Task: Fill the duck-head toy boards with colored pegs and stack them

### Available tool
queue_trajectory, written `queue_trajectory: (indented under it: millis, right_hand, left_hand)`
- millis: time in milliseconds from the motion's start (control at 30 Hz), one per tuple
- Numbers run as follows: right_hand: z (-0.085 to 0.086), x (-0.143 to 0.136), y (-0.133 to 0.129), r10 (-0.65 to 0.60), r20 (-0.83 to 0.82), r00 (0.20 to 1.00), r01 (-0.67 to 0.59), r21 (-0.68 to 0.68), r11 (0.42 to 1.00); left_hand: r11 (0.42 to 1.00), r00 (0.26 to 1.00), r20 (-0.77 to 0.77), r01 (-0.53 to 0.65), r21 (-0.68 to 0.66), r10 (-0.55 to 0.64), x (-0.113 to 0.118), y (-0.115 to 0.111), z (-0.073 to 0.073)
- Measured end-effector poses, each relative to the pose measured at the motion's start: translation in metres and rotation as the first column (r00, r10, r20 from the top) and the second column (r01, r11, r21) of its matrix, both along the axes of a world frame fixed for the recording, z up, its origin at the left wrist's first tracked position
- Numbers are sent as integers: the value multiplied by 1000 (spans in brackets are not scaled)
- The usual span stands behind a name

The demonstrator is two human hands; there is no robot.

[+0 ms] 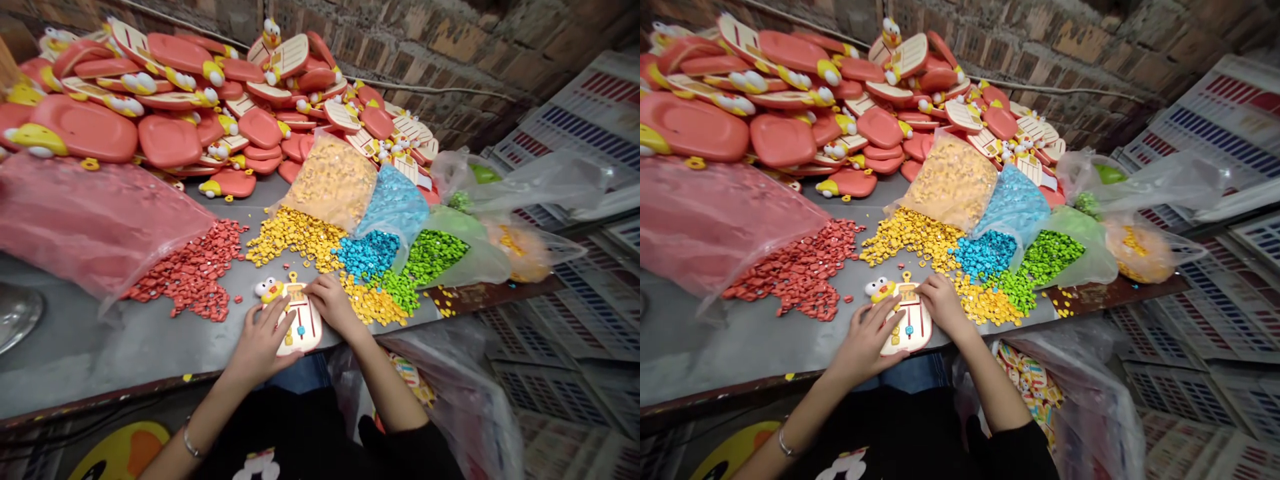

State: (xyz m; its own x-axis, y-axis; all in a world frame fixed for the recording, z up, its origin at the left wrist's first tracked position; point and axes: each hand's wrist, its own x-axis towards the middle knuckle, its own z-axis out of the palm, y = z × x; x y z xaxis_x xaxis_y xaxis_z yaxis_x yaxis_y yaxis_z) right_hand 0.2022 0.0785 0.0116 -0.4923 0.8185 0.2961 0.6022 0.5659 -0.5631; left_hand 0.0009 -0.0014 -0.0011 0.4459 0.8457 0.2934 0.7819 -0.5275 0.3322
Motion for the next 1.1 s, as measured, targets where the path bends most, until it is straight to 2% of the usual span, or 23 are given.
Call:
queue_trajectory:
  millis: [133,233,300,400,467,533,567,600,667,733,767,833,900,967,1033,1100]
  right_hand:
    - [1,6,-17,-11,-75,997,5,-85,996]
    - [-6,1,-24,-66,-158,985,49,-111,993]
    - [-10,-5,-26,-45,-184,982,25,-110,994]
    - [-6,-6,-26,87,-194,977,-114,-133,985]
    - [3,0,-25,236,-204,950,-274,-185,944]
    - [13,11,-19,297,-233,926,-348,-223,911]
    - [16,17,-12,257,-240,936,-310,-219,925]
    - [18,23,-3,174,-238,956,-222,-193,956]
    - [19,32,23,-59,-190,980,44,-82,996]
    - [15,39,53,-215,-62,975,218,56,974]
    - [12,42,68,-243,30,970,239,99,966]
    - [8,46,90,-226,203,953,204,125,971]
    - [6,49,98,-194,271,943,165,126,978]
    - [8,49,91,-198,199,960,172,140,975]
    - [11,45,72,-184,52,982,176,124,976]
    - [14,36,48,-125,-65,990,129,69,989]
  left_hand:
    - [1000,1000,-2,-2,-16,2,0,0,1]
    - [1000,1000,-7,1,-25,-1,0,0,2]
    - [1000,1000,-7,-6,-21,6,0,0,2]
    - [999,1000,-21,-17,-27,17,1,-1,1]
    - [999,999,-33,-18,-28,17,1,-1,1]
    - [999,999,-39,-16,-32,15,0,-1,1]
    - [999,999,-40,-15,-35,13,0,-1,1]
    - [999,999,-40,-12,-37,10,0,-1,1]
    - [999,999,-37,-6,-34,4,-1,-1,2]
    - [1000,1000,-31,-5,-27,4,-1,-1,3]
    - [1000,1000,-28,-5,-23,5,-1,-1,3]
    - [1000,1000,-23,-7,-17,6,-1,-2,3]
    - [1000,1000,-20,-2,-11,2,-1,-2,2]
    - [1000,1000,-16,2,-10,-3,-2,-2,1]
    - [1000,1000,-14,7,-15,-7,-2,-1,0]
    - [1000,1000,-13,7,-22,-8,-2,0,0]
